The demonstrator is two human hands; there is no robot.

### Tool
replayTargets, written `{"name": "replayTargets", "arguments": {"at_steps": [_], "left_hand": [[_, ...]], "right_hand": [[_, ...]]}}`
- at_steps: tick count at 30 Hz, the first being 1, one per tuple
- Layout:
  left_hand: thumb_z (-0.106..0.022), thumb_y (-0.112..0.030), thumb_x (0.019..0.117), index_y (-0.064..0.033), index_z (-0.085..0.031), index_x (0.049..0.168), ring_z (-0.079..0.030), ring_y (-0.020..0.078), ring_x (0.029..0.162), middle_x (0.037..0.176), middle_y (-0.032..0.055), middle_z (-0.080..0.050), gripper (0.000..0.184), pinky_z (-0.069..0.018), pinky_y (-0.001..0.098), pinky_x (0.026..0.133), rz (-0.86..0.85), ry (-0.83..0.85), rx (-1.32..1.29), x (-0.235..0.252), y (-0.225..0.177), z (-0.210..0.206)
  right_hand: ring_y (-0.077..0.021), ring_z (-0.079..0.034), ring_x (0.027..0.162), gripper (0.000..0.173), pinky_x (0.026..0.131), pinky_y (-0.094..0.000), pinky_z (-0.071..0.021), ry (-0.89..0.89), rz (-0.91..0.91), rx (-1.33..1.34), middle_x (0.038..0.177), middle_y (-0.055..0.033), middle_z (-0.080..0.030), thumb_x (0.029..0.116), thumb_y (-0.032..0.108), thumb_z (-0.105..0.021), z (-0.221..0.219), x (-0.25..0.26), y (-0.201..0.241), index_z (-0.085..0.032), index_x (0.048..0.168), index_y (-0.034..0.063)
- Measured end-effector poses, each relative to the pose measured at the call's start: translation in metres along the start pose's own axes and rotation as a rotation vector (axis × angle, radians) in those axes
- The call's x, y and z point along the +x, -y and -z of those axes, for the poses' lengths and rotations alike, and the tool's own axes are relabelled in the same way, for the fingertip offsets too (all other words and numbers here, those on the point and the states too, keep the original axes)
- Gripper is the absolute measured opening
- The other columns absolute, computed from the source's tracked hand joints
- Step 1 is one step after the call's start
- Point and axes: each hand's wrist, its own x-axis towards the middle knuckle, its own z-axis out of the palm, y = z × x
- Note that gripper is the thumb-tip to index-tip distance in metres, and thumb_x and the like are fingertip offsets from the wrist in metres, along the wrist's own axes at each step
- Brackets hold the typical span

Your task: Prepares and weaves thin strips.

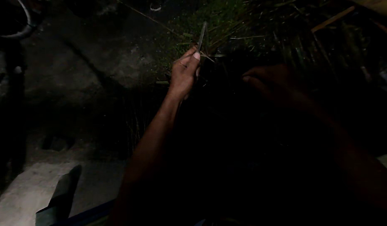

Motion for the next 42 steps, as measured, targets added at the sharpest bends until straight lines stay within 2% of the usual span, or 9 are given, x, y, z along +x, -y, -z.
{"name": "replayTargets", "arguments": {"at_steps": [2,8,16,18,26,31,38,40,42], "left_hand": [[-0.038,-0.019,0.1108,-0.0030,-0.050,0.145,-0.044,0.0032,0.044,0.062,-0.0067,-0.049,0.039,-0.0410,0.0174,0.041,0.066,0.078,-0.168,0.001,-0.003,0.003],[-0.043,-0.022,0.1087,-0.0041,-0.048,0.144,-0.046,0.0030,0.045,0.061,-0.0087,-0.049,0.040,-0.0424,0.0170,0.042,-0.035,0.193,-0.195,-0.001,-0.019,0.006],[-0.050,-0.015,0.1059,0.0002,-0.053,0.142,-0.050,-0.0017,0.058,0.084,-0.0076,-0.063,0.039,-0.0441,0.0146,0.051,-0.319,0.332,0.163,0.028,-0.082,-0.011],[-0.050,-0.014,0.1063,0.0021,-0.053,0.141,-0.051,-0.0039,0.061,0.096,-0.0058,-0.068,0.039,-0.0445,0.0134,0.054,-0.369,0.330,0.197,0.026,-0.086,-0.016],[-0.046,-0.019,0.1074,0.0005,-0.050,0.143,-0.046,0.0008,0.049,0.066,-0.0107,-0.051,0.041,-0.0410,0.0151,0.045,-0.238,0.306,-0.175,0.022,-0.072,-0.024],[-0.041,-0.022,0.1088,-0.0066,-0.049,0.143,-0.046,0.0027,0.048,0.064,-0.0098,-0.049,0.038,-0.0432,0.0165,0.044,-0.145,0.226,-0.144,0.027,-0.069,-0.006],[-0.057,-0.031,0.1043,-0.0180,-0.061,0.114,-0.046,0.0001,0.050,0.068,-0.0138,-0.053,0.017,-0.0429,0.0159,0.046,-0.112,0.325,-0.090,0.020,-0.059,-0.005],[-0.055,-0.018,0.1043,-0.0185,-0.059,0.092,-0.047,0.0020,0.049,0.065,-0.0108,-0.055,0.013,-0.0434,0.0166,0.045,-0.121,0.273,-0.046,0.018,-0.062,-0.016],[-0.058,-0.005,0.0984,-0.0154,-0.065,0.079,-0.051,0.0031,0.051,0.066,-0.0074,-0.060,0.023,-0.0462,0.0179,0.047,-0.203,0.284,-0.067,0.036,-0.029,0.000]], "right_hand": [[-0.0176,-0.068,0.084,0.029,0.079,-0.0407,-0.0553,0.060,-0.022,0.035,0.097,-0.0105,-0.071,0.1074,0.023,-0.049,0.001,0.000,-0.005,-0.071,0.116,0.0049],[-0.0080,-0.065,0.061,0.038,0.054,-0.0254,-0.0585,0.266,-0.131,0.473,0.089,-0.0029,-0.070,0.1124,0.028,-0.036,0.004,0.018,0.007,-0.060,0.131,0.0032],[-0.0025,-0.051,0.045,0.019,0.041,-0.0184,-0.0448,-0.206,-0.070,0.733,0.064,0.0037,-0.060,0.1074,0.015,-0.051,0.024,0.063,0.051,-0.065,0.111,0.0019],[-0.0009,-0.050,0.045,0.019,0.040,-0.0174,-0.0440,-0.274,-0.048,0.663,0.062,0.0057,-0.058,0.1062,0.014,-0.052,0.023,0.057,0.053,-0.067,0.107,0.0031],[0.0009,-0.048,0.045,0.020,0.041,-0.0151,-0.0430,-0.217,-0.147,0.665,0.061,0.0059,-0.055,0.1071,0.012,-0.047,0.025,0.050,0.053,-0.064,0.109,0.0014],[0.0006,-0.050,0.048,0.022,0.043,-0.0156,-0.0438,-0.169,-0.146,0.645,0.064,0.0058,-0.057,0.1084,0.014,-0.045,0.021,0.051,0.041,-0.063,0.113,0.0010],[-0.0007,-0.056,0.057,0.020,0.053,-0.0188,-0.0524,-0.122,-0.121,0.630,0.076,0.0057,-0.061,0.1090,0.017,-0.047,0.025,0.067,0.011,-0.063,0.112,0.0052],[-0.0028,-0.064,0.061,0.022,0.051,-0.0182,-0.0553,-0.090,0.378,0.922,0.082,-0.0037,-0.070,0.1055,0.006,-0.049,-0.038,0.106,-0.077,-0.067,0.106,-0.0067],[-0.0077,-0.067,0.067,0.022,0.057,-0.0244,-0.0584,0.089,0.372,0.955,0.089,-0.0051,-0.072,0.1037,0.014,-0.055,-0.084,0.138,-0.130,-0.073,0.111,0.0032]]}}
